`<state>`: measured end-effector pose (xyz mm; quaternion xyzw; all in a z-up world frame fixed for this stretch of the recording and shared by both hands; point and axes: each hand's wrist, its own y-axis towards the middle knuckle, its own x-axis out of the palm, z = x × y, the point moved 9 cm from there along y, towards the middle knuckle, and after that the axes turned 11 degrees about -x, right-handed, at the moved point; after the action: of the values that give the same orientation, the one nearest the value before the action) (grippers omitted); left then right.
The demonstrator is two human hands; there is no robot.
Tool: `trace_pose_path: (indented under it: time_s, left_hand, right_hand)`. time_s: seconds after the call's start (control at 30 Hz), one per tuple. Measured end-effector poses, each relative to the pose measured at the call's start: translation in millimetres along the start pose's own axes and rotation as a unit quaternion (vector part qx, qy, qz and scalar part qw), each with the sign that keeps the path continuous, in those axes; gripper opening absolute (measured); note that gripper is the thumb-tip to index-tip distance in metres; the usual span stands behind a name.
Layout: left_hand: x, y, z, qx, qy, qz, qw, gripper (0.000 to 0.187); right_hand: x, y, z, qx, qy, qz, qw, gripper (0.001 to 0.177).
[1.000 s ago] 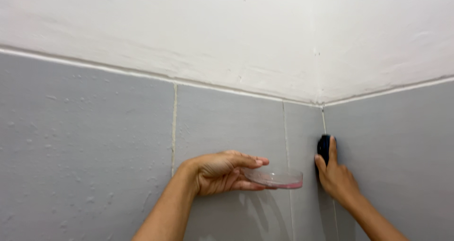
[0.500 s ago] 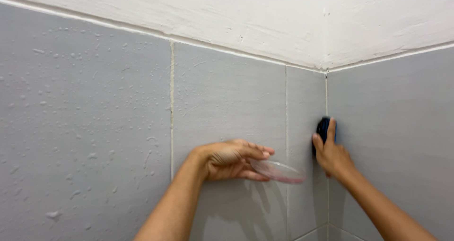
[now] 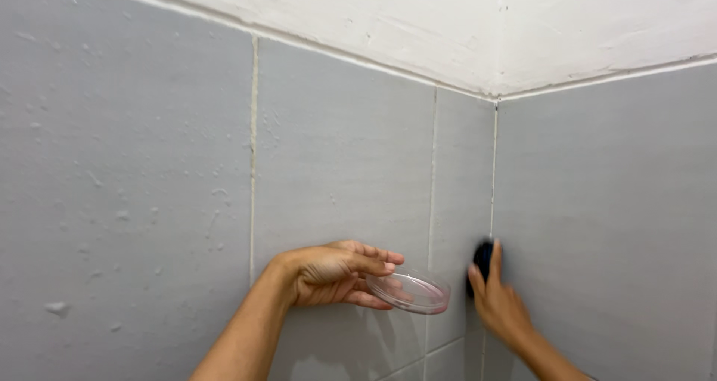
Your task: The person scrubs the wall tiles using a blue sponge while holding a small plastic lid.
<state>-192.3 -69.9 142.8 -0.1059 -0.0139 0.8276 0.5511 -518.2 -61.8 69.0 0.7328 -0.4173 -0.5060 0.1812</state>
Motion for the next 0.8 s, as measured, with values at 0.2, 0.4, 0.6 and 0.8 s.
trace_pose_path:
  time_s: [0.2,0.4,0.6,0.8]
  left_hand:
    - [1.7,-2.6,-17.0,-0.031,0.000,0.012,0.999,0.052]
    - [3.1,-4.0,-22.1,-0.036,0.000,0.012,0.999,0.053]
    - [3.8,-1.2,-25.3,-0.039,0.013,0.006,0.999,0.054]
    - [6.3,-5.7,-26.8,-0.036,-0.006,-0.005,0.999,0.054]
  right_hand:
    - [-3.5,5.3,-9.0,0.011,0.005,0.046,0.999,0.089]
    - [66.6,-62.2,40.4,0.085,0.049,0.011,0.995,0.090]
    - [89.5,-81.3,-36.6,-0.109,0.051,0.020,0.993,0.092]
    - [67.0,-64.1,-6.7,0.006,0.044,-0.002,0.999,0.092]
